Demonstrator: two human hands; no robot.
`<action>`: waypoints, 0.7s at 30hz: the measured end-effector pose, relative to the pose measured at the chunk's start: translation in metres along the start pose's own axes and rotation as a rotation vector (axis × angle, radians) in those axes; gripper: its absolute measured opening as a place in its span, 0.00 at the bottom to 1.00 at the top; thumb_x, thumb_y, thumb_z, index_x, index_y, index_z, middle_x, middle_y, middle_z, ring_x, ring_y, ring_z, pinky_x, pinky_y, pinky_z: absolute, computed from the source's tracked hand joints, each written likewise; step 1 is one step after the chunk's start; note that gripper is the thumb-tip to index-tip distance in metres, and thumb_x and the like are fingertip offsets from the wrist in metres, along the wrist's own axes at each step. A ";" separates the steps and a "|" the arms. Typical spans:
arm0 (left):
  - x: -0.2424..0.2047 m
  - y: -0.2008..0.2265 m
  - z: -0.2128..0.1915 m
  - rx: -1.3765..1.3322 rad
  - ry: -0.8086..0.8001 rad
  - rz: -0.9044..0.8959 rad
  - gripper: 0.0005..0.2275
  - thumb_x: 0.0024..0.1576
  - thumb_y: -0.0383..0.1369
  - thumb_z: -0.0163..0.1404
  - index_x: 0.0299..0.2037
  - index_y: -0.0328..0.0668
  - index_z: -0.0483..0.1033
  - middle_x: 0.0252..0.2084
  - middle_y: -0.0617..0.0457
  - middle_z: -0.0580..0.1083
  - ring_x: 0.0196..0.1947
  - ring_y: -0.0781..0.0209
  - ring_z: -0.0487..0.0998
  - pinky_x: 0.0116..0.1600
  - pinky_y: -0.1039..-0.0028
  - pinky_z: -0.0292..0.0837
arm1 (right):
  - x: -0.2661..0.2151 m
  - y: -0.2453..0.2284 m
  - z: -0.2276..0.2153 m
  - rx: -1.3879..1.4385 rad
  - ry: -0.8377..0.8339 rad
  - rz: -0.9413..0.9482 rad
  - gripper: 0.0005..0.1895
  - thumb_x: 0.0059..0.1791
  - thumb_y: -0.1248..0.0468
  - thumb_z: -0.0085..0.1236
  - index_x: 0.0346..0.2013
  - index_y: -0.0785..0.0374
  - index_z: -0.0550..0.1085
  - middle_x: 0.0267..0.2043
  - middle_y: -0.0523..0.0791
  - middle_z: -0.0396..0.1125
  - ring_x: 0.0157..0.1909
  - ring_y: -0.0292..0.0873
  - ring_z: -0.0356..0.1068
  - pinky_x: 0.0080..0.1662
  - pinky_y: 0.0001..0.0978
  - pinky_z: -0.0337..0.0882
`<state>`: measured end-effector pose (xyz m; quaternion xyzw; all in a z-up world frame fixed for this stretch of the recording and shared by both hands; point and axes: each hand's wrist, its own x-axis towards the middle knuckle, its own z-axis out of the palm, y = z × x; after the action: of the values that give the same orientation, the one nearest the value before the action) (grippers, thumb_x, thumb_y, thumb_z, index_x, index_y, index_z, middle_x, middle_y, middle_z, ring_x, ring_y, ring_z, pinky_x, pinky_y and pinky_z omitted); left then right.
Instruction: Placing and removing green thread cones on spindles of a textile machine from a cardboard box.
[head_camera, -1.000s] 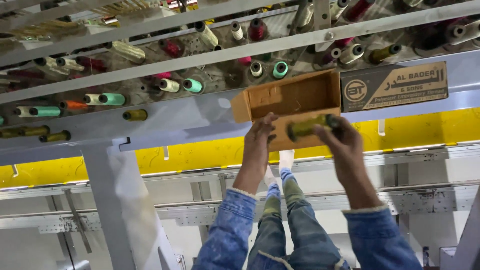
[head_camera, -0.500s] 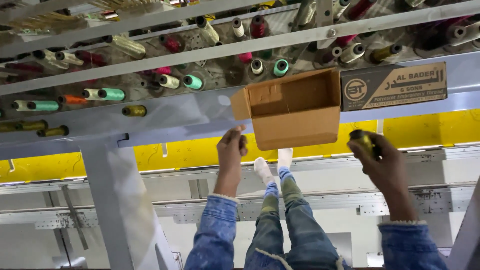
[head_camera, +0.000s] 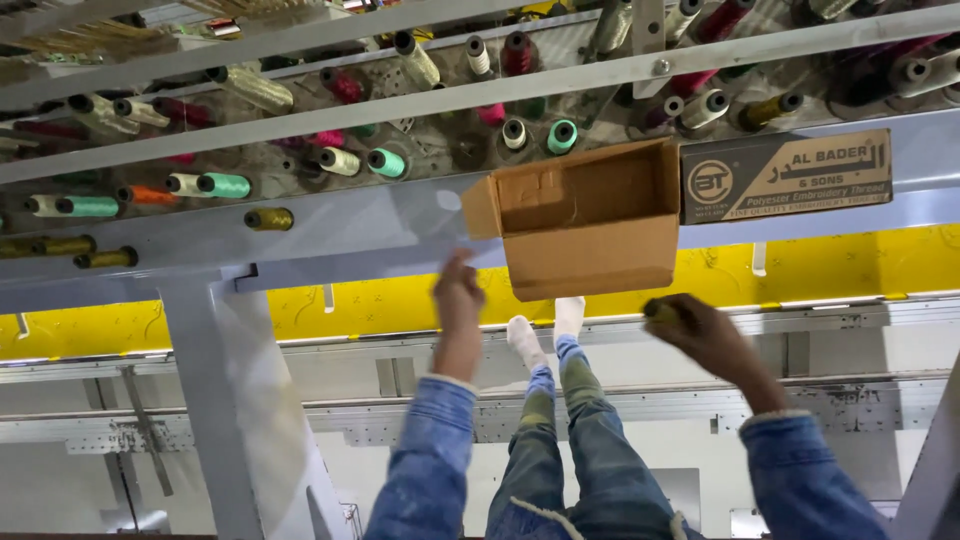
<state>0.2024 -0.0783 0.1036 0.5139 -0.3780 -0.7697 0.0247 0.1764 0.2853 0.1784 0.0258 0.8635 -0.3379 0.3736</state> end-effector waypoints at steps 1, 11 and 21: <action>-0.003 -0.026 0.008 0.116 -0.172 -0.020 0.11 0.64 0.44 0.57 0.39 0.47 0.75 0.23 0.62 0.58 0.18 0.72 0.55 0.22 0.78 0.48 | 0.003 -0.007 0.016 0.193 -0.123 0.199 0.27 0.46 0.51 0.66 0.56 0.56 0.75 0.45 0.48 0.74 0.35 0.46 0.70 0.37 0.39 0.76; -0.084 -0.032 0.050 0.032 -0.665 -0.203 0.18 0.70 0.45 0.44 0.48 0.35 0.77 0.47 0.44 0.81 0.25 0.66 0.64 0.57 0.65 0.79 | 0.001 -0.062 0.057 0.631 -0.365 -0.012 0.17 0.46 0.63 0.67 0.46 0.68 0.77 0.38 0.45 0.75 0.38 0.39 0.74 0.43 0.33 0.75; -0.086 -0.012 0.073 0.910 -0.632 0.480 0.20 0.64 0.43 0.54 0.29 0.31 0.70 0.21 0.44 0.69 0.21 0.52 0.68 0.30 0.63 0.67 | 0.016 -0.099 0.049 0.469 -0.208 -0.094 0.19 0.47 0.62 0.64 0.50 0.67 0.75 0.37 0.45 0.73 0.36 0.38 0.71 0.40 0.33 0.74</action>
<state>0.1875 0.0074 0.1764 0.1198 -0.7640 -0.6188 -0.1382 0.1661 0.1765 0.1993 0.0365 0.7188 -0.5468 0.4278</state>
